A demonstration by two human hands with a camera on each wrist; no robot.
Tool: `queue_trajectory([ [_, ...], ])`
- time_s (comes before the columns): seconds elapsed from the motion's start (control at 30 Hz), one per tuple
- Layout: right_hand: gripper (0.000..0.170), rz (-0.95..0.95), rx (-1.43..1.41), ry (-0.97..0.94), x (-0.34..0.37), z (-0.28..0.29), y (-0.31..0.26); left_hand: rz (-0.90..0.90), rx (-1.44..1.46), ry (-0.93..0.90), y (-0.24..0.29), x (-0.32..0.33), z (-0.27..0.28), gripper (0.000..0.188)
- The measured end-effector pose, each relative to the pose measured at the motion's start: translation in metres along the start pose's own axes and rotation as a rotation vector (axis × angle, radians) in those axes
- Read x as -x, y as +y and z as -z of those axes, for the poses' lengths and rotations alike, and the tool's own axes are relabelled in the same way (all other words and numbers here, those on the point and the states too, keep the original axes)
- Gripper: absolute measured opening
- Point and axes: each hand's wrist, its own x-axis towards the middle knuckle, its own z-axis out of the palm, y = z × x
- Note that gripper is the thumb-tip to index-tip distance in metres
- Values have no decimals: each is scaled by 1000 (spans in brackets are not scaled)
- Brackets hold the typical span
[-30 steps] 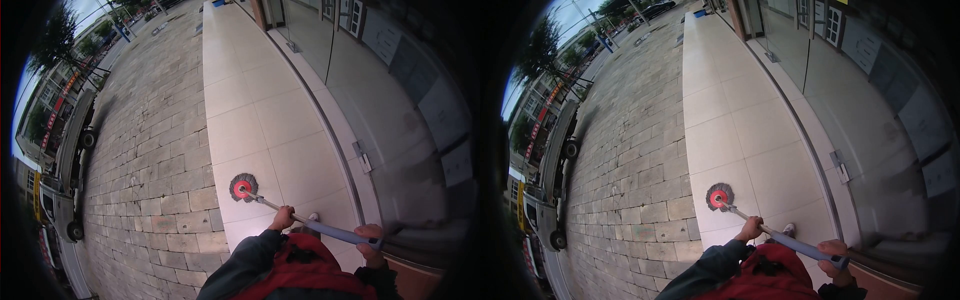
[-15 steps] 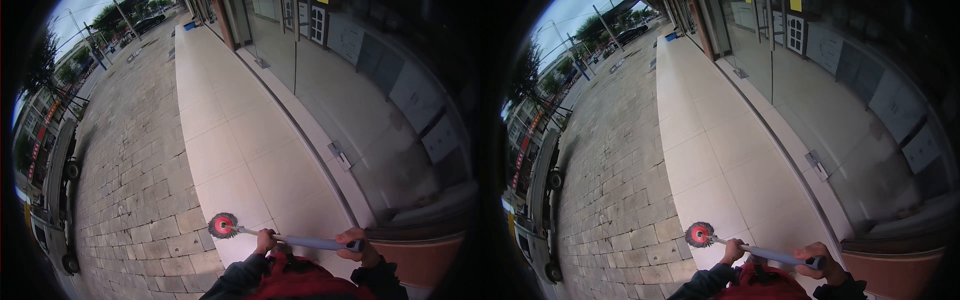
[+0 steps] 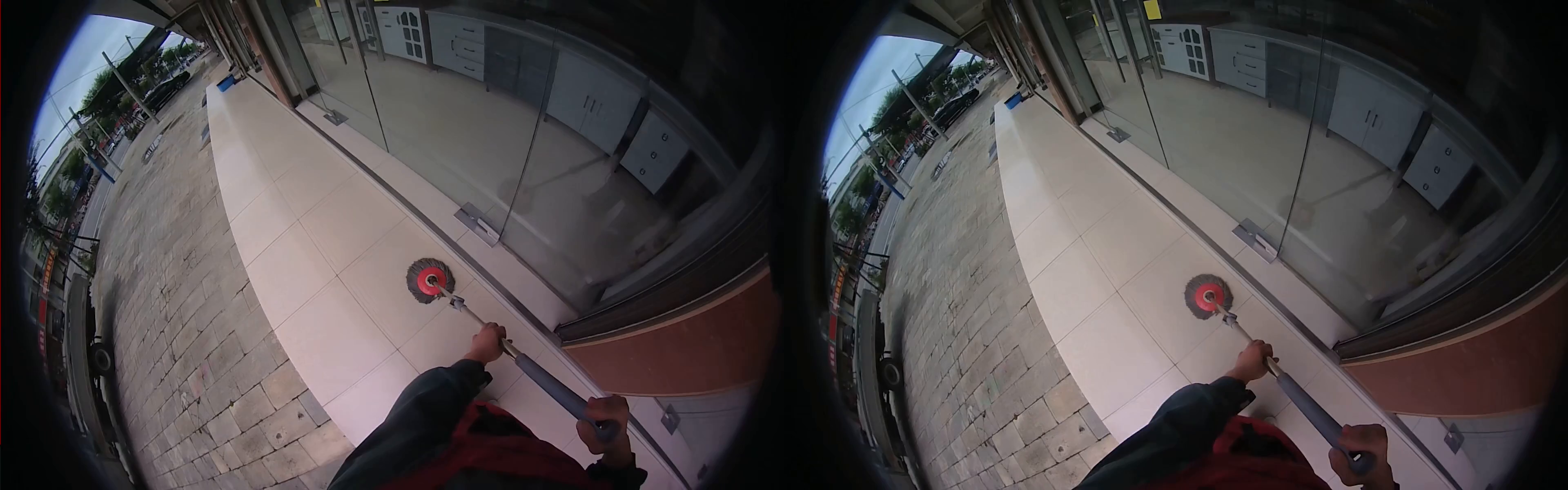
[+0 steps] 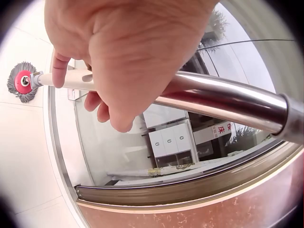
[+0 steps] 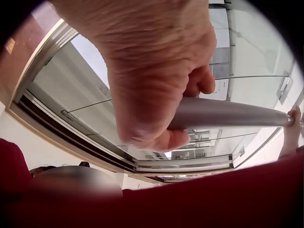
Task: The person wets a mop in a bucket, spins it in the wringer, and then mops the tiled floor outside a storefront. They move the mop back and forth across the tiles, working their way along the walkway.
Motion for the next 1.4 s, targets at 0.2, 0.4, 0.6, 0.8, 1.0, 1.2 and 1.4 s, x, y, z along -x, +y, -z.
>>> queue_trajectory([
  [0.2, 21, -256, 4, 455, 96, 84, 53, -196, 83, -154, 94, -2, -105, 18],
  [0.4, 14, -232, -76, 489, 91, 119, 87, -243, 158, -145, 84, 38, -98, 25],
  [0.6, 34, -464, -628, 200, 28, 44, 104, -3, 113, 42, 4, 105, -30, 29],
  [0.8, 35, -86, -791, -293, -59, -116, 70, 506, 23, 82, -99, 208, 34, 31],
  [1.0, 28, 40, -686, -393, -77, -177, 14, 662, -156, 221, -170, 280, 35, 27],
  [1.2, 40, 41, -550, -308, -44, -96, 47, 475, -204, 124, -114, 233, 9, 18],
  [1.4, 41, -430, -444, -23, 52, 40, 54, 255, -152, 3, -5, 131, -47, 21],
])
